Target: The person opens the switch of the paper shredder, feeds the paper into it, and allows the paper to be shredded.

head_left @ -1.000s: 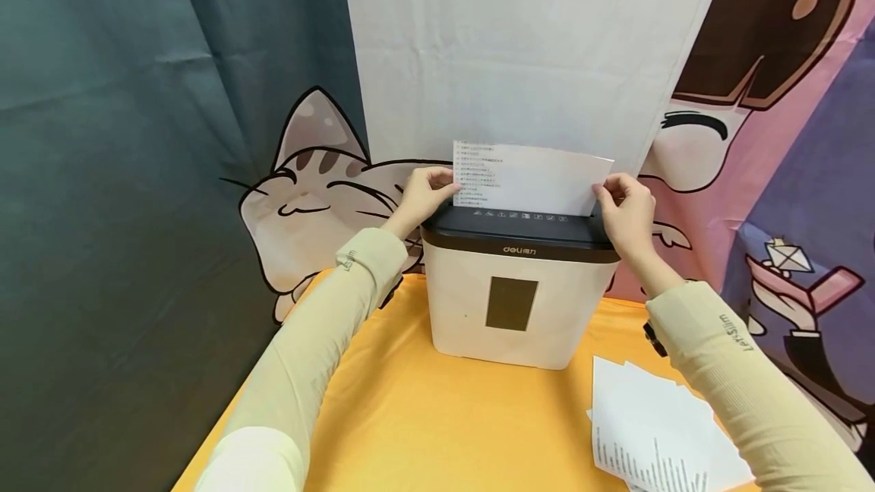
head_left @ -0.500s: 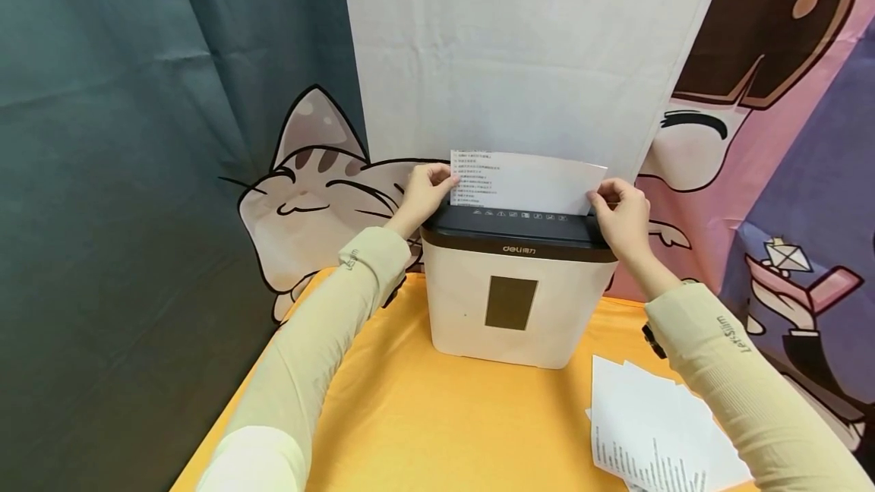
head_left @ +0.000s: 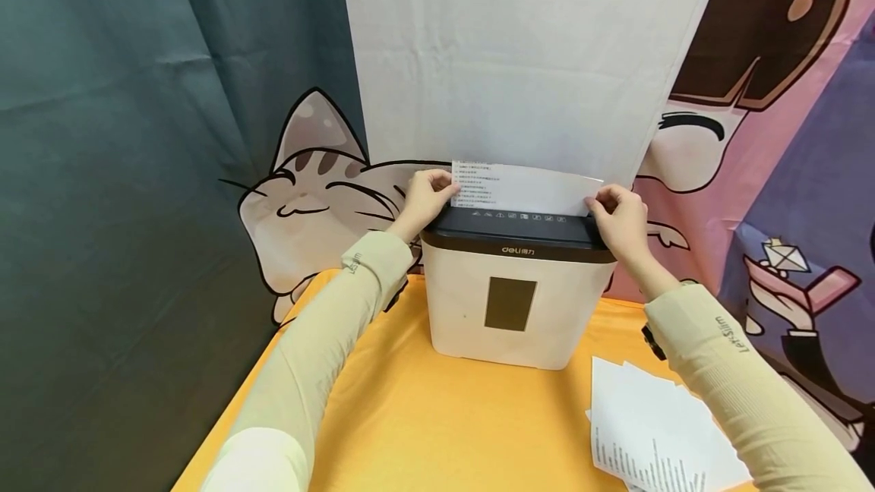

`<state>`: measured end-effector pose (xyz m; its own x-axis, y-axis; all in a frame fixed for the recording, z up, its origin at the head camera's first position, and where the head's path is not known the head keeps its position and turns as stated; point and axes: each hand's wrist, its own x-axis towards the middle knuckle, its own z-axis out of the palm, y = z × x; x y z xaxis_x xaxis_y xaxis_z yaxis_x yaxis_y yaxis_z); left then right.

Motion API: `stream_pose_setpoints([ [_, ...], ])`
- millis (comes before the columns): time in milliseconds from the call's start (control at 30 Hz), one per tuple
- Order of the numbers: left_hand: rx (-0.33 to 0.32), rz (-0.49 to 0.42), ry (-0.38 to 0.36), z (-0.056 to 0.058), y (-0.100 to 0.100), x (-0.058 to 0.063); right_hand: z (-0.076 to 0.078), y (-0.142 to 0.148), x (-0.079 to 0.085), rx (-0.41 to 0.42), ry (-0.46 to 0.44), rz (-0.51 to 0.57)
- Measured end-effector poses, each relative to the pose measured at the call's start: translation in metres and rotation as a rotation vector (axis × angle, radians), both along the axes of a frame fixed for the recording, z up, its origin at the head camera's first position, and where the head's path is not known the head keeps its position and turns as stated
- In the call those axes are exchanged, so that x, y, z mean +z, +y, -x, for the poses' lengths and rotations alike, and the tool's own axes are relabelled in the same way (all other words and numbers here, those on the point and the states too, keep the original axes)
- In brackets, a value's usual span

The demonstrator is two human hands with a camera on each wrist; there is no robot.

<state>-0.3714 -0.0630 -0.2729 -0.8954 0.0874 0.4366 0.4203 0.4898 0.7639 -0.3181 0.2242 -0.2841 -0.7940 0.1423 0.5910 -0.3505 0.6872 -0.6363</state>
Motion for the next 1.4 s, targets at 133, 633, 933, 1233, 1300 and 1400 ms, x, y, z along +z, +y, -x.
stream_pose_setpoints([
  [133,0.005,0.019,-0.008,0.0001,0.0006,-0.0015,-0.0001,0.0004,-0.0009,-0.012,-0.011,-0.018],
  [633,-0.001,0.063,0.024,-0.0002,0.0039,-0.0053,0.0024,0.0022,-0.0058,0.007,0.015,-0.059],
  [933,-0.001,0.023,0.021,0.0009,0.004,-0.008,0.0042,0.0023,-0.0076,0.022,0.022,-0.077],
  [1233,-0.012,-0.034,0.017,-0.0036,0.0023,-0.0068,0.0024,0.0035,-0.0073,0.024,0.028,-0.042],
  [1300,-0.012,-0.045,0.028,-0.0046,0.001,-0.007,0.0017,0.0042,-0.0071,0.036,0.03,-0.044],
  [1400,-0.006,-0.063,0.041,-0.0058,-0.0016,-0.0083,-0.0003,0.0057,-0.0075,0.047,0.038,-0.053],
])
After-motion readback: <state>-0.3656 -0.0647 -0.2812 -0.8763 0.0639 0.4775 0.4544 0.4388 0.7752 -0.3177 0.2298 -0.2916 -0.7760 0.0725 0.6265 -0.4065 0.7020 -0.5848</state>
